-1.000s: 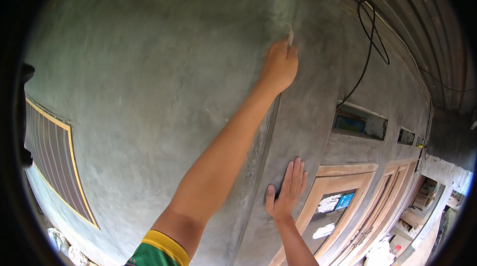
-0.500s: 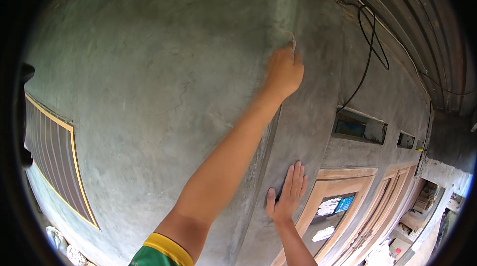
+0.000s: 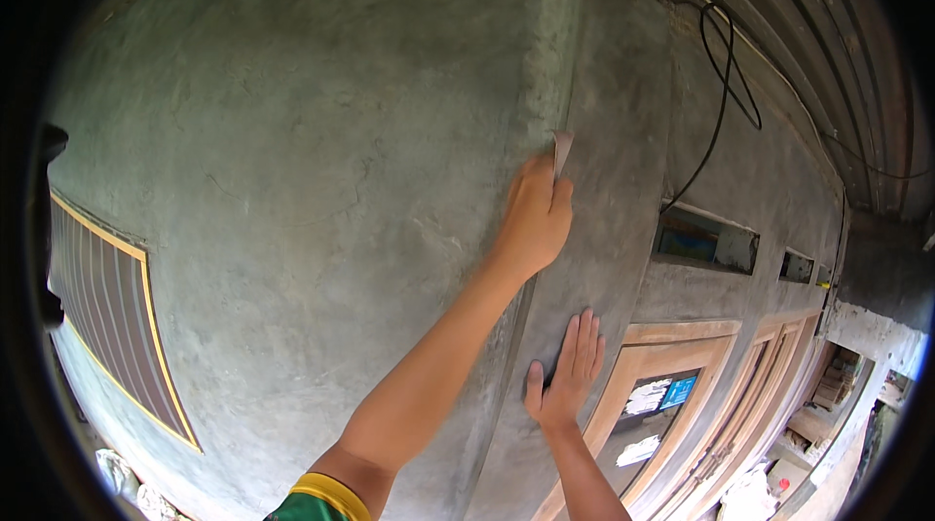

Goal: The person smooths a freshly plastered wall using a sanding block held in the right hand while the left hand supports the arm. The person moves the block up and down along the wall surface, focusing on the area near a wooden door frame.

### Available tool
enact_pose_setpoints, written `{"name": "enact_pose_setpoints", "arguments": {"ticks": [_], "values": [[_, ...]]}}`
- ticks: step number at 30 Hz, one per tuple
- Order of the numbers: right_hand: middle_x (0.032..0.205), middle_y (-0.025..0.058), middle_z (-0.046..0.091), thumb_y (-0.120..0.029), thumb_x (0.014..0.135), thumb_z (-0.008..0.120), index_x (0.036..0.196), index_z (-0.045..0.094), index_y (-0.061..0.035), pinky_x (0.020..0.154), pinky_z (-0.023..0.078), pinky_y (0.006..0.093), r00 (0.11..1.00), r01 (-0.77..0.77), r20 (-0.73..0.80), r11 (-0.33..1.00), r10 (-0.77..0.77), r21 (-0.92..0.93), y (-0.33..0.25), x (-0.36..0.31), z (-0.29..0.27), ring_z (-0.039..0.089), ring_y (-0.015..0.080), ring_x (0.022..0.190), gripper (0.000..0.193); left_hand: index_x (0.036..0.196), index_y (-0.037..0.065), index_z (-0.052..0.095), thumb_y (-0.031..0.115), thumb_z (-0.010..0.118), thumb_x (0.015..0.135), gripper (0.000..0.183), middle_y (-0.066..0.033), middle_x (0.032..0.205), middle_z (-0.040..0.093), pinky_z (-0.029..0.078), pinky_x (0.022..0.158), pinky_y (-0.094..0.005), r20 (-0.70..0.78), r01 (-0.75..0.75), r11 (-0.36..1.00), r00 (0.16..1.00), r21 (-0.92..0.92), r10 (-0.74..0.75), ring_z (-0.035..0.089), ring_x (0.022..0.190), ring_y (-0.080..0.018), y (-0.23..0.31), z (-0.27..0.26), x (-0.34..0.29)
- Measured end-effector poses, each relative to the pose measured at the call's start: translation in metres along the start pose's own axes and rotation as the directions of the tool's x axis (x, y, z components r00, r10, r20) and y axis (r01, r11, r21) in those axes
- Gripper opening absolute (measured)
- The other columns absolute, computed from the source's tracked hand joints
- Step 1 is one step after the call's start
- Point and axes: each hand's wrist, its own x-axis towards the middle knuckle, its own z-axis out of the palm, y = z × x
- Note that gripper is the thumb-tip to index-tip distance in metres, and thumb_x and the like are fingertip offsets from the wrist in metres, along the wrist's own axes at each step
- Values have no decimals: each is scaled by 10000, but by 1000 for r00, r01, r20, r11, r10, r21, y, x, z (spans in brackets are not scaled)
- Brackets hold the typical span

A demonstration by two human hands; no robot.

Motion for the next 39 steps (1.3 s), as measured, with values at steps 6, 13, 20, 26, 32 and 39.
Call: {"name": "enact_pose_setpoints", "arguments": {"ticks": [6,13,20,26,32,39], "values": [[1646,304,289,-386,998,463,1567,320,94,1246,140,562,1000,-10,9,1000,10,17,0,0,0,254,458,1540,758,1460,-176,414,-27,449,962,521,-351,1493,467,385,1171,-490,-77,-55,994,996,-91,48,435,1407,-448,-2,5,-31],[1649,309,277,-423,1011,447,1572,303,96,1244,130,571,1000,13,14,1000,-13,10,-1,0,-2,233,469,1544,777,1478,-122,435,-2,439,951,541,-321,1457,507,398,1147,-471,-120,-43,998,992,-51,37,485,1356,-465,-5,12,-65],[1662,309,240,-515,1039,410,1583,270,95,1241,120,579,999,19,44,1000,-19,-4,3,-3,0,207,475,1550,829,1421,-208,425,-68,485,927,518,-381,1507,429,386,1187,-488,-100,-7,997,995,-82,-1,406,1425,-469,-5,10,-79],[1659,323,224,-546,1033,415,1582,273,87,1239,125,583,997,51,55,999,-51,-3,8,-6,2,194,487,1551,850,1426,-212,416,-52,464,926,527,-387,1497,435,375,1185,-487,-116,32,979,992,-200,-56,412,1411,-477,-3,7,-101],[1654,329,227,-537,1029,441,1582,268,83,1237,137,584,993,98,70,994,-94,-50,12,-12,5,199,490,1547,849,1421,-229,400,-34,499,902,563,-382,1521,411,344,1210,-482,-110,-27,994,994,-110,15,377,1431,-494,-6,11,-122],[1649,333,232,-513,1027,471,1582,263,80,1236,149,583,998,51,39,980,-44,-194,-1,-4,10,208,492,1544,838,1359,-239,468,-22,534,917,497,-413,1498,420,339,1220,-511,-52,84,986,994,-141,-93,371,1454,-490,-8,7,-142]]}}
